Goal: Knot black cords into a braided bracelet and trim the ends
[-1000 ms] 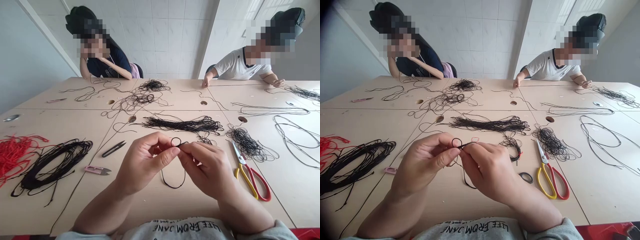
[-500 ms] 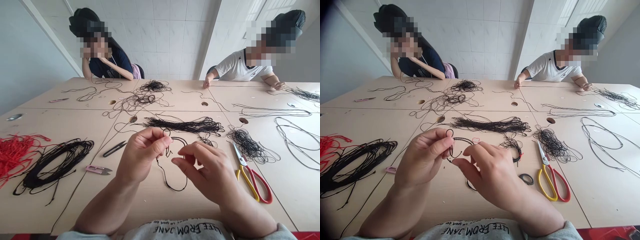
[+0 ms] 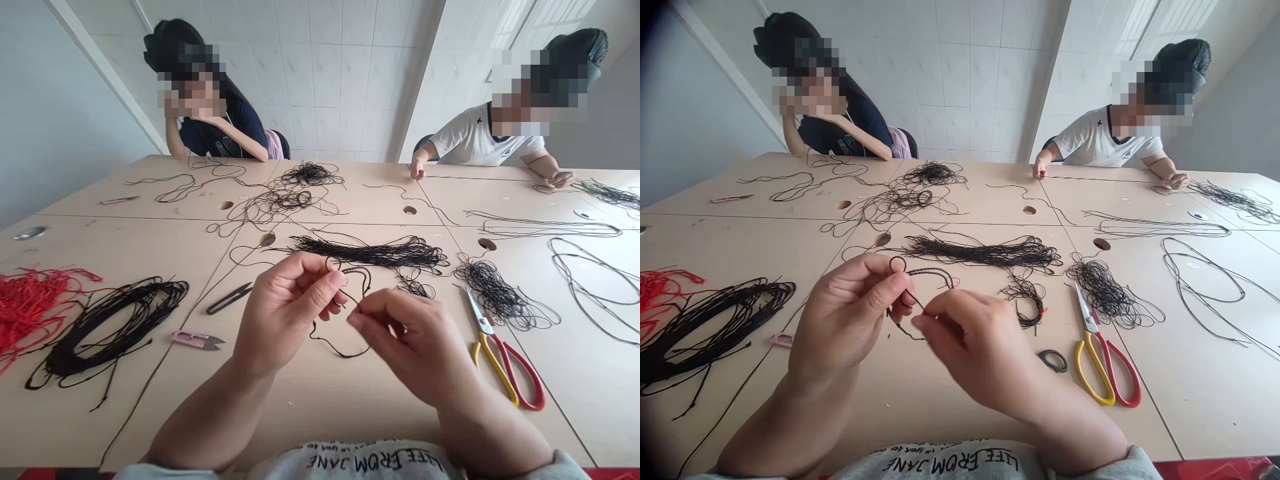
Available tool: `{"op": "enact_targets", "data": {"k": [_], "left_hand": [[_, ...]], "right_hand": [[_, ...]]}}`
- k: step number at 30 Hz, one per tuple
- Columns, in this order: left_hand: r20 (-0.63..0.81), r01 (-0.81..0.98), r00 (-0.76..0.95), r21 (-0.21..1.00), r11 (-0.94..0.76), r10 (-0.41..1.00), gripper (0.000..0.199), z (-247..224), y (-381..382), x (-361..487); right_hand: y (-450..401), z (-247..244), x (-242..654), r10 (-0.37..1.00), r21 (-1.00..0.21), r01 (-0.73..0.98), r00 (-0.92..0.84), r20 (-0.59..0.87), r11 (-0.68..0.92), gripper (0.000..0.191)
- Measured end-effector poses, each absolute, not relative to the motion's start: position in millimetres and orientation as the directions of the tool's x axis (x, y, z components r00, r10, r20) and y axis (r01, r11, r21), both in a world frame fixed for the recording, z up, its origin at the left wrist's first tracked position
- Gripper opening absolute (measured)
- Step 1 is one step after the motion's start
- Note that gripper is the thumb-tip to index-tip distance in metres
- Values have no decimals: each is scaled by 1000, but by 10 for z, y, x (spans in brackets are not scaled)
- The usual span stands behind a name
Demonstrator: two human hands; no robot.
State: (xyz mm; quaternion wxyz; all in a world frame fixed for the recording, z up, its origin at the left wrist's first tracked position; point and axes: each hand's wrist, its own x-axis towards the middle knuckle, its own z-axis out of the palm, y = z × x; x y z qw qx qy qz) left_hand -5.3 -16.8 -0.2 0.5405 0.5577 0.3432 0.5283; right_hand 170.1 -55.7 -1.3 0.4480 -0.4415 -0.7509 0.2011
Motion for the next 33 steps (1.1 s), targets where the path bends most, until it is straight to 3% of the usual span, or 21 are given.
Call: {"op": "enact_targets", "data": {"k": [3, 5, 11, 12, 14, 16, 19, 25, 33], "left_hand": [[152, -257, 311, 964, -71, 938, 16, 22, -162, -106], [113, -320, 375, 947, 14, 920, 14, 42, -165, -128], [80, -385, 460, 916, 117, 884, 9, 84, -203, -140], [86, -371, 464, 923, 105, 881, 9, 84, -207, -140], [129, -341, 445, 940, 35, 886, 9, 78, -209, -138], [187, -314, 398, 948, -58, 898, 11, 64, -206, -129], [254, -325, 363, 936, -133, 897, 13, 40, -201, -104], [345, -431, 424, 890, -148, 838, 7, 17, -191, -57], [345, -326, 340, 916, -235, 875, 11, 62, -213, -68]], "right_hand": [[-535, -17, 1761, 786, -634, 535, -98, 611, 559, 11], [-512, -31, 1791, 780, -657, 481, -96, 619, 581, 7], [-312, -97, 1846, 788, -801, 4, 172, 591, 599, 12], [-264, -113, 1845, 835, -837, -59, 129, 535, 545, 10], [-184, -149, 1829, 922, -925, -192, -146, 357, 328, 5], [-145, -186, 1797, 868, -952, -304, -460, 187, 44, 15], [-161, -212, 1743, 753, -885, -392, -653, 76, -251, 31], [-210, -162, 1710, 715, -867, -324, -697, -50, -377, 34], [-191, -147, 1682, 882, -768, -569, -471, 13, -293, 22]]}}
